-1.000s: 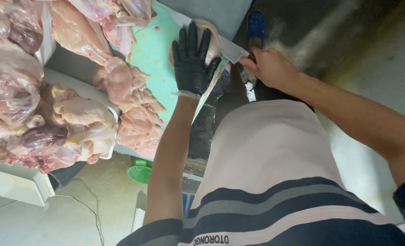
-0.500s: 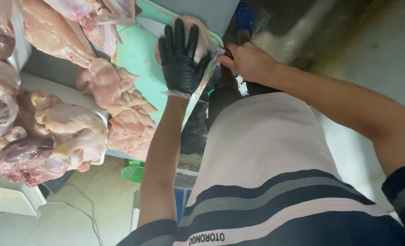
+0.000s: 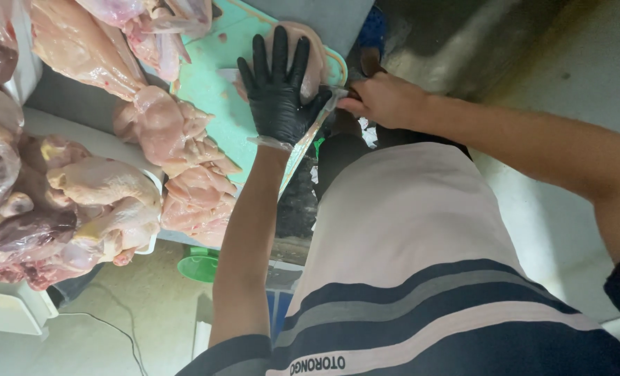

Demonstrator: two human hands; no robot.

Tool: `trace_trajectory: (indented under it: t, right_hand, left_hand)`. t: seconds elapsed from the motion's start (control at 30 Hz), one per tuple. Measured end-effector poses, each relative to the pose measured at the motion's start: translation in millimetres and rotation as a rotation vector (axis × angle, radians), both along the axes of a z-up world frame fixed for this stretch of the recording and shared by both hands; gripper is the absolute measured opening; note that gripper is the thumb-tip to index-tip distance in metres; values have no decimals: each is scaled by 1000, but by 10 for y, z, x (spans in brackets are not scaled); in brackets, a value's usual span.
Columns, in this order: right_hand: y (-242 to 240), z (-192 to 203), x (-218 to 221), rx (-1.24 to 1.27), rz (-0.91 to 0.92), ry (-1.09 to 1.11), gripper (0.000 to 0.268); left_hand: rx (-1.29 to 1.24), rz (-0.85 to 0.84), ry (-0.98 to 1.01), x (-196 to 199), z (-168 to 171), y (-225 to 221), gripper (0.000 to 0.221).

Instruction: Trimming and slicing raw chicken breasts on a cutting board using a knife

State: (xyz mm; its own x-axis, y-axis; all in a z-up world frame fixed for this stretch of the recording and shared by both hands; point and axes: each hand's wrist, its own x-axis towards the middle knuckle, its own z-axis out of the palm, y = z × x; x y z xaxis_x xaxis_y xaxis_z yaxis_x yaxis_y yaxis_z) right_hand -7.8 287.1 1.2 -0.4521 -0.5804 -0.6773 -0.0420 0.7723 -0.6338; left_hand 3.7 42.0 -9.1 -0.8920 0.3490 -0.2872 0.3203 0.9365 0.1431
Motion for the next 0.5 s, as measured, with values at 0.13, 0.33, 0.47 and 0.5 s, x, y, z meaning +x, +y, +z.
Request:
trace_trajectory:
  t: [0.13, 0.33, 0.47, 0.5]
  right_hand:
    - [-83, -9, 100, -53, -33, 56, 54]
    - [9, 40, 326, 16, -52, -30, 45]
    - [91, 31, 577, 5, -63, -29, 52]
    - [122, 21, 632, -33, -105, -26, 50]
  left_hand:
    - [19, -17, 9, -45, 62, -11, 90]
    - [21, -17, -4, -79, 110, -20, 103]
    - [4, -23, -35, -59, 114, -36, 97]
    - [-10, -32, -62, -67, 133, -33, 101]
